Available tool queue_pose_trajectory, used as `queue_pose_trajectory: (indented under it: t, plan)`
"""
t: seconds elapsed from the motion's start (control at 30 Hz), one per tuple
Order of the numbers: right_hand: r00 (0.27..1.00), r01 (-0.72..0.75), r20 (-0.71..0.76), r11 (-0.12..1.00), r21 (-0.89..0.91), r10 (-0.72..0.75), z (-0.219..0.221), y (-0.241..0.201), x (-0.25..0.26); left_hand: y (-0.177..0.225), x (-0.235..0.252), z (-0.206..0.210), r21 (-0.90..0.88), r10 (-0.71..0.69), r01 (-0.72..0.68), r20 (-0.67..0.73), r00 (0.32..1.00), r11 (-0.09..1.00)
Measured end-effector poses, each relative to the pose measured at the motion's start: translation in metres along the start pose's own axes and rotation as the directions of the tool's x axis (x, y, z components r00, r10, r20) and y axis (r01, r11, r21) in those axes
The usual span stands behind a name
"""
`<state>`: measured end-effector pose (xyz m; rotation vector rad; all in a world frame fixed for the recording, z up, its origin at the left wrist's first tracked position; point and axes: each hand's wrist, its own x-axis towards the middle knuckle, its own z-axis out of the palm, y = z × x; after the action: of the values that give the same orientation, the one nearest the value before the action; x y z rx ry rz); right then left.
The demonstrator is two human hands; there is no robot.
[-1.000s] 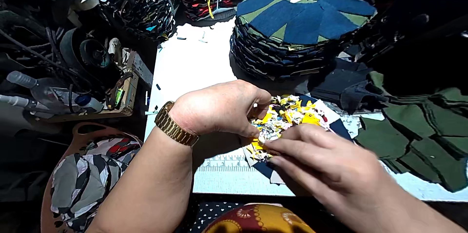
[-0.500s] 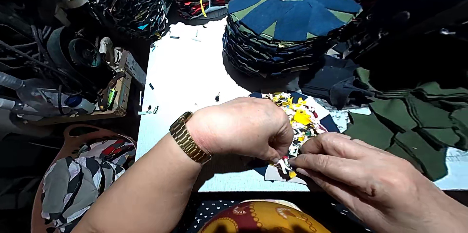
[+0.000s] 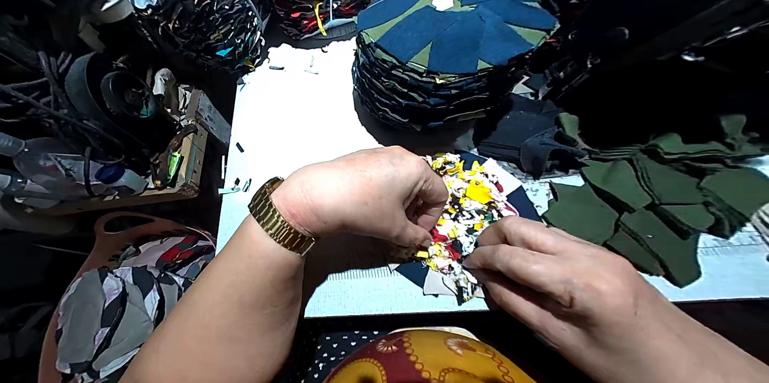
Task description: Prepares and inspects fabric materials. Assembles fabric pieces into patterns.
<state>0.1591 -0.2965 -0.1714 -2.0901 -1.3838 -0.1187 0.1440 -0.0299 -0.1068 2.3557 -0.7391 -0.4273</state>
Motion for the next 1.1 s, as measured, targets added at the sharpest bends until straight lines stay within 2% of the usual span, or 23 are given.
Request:
queue_pose_trajectory:
  t: [0.13,0.27,0.43,0.6,0.7,0.77,0.87,0.93,1.1]
  plan:
    - [1.0,0.019,0.009,0.997,0.074,-0.02,-0.011,-0.005,0.003,0.004,0.001,0.003,0.073,-0.057,0.053,0.044,0.997,0.996]
    - [0.993,0.076,0.084,0.995,0.057,-0.081,0.002,-0.006,-0.002,0.008,0.004,0.007,0.16,-0.098,0.088,0.059,0.993,0.983]
    - [0.999,0.04,-0.041,0.993,0.109,-0.036,0.004,-0.008,0.005,0.012,0.006,0.009,0.212,-0.109,0.096,0.051,0.993,0.973]
    - [0.999,-0.003,-0.051,0.999,0.041,0.005,0.022,-0.012,0.008,0.004,0.004,0.007,0.108,-0.059,0.057,0.021,0.998,0.993]
    - [0.999,-0.035,-0.009,0.99,0.137,0.037,0.002,-0.007,0.009,-0.004,0.001,0.003,0.023,-0.014,0.016,-0.09,0.996,1.0]
    - [0.99,-0.097,-0.089,0.983,0.155,0.111,-0.021,0.003,0.01,-0.007,0.002,0.003,0.066,0.004,0.009,-0.203,0.979,0.998]
    - [0.95,-0.205,-0.232,0.978,0.04,0.208,-0.041,0.024,0.01,-0.007,0.007,0.008,0.147,0.034,0.014,-0.321,0.947,0.989]
    - [0.941,-0.237,-0.255,0.971,-0.023,0.223,-0.04,0.026,0.015,-0.006,0.01,0.013,0.205,0.05,0.025,-0.355,0.933,0.978]
    - [0.963,-0.179,-0.217,0.981,-0.079,0.158,-0.01,0.021,0.032,-0.01,0.015,0.021,0.333,0.064,0.082,-0.405,0.912,0.939]
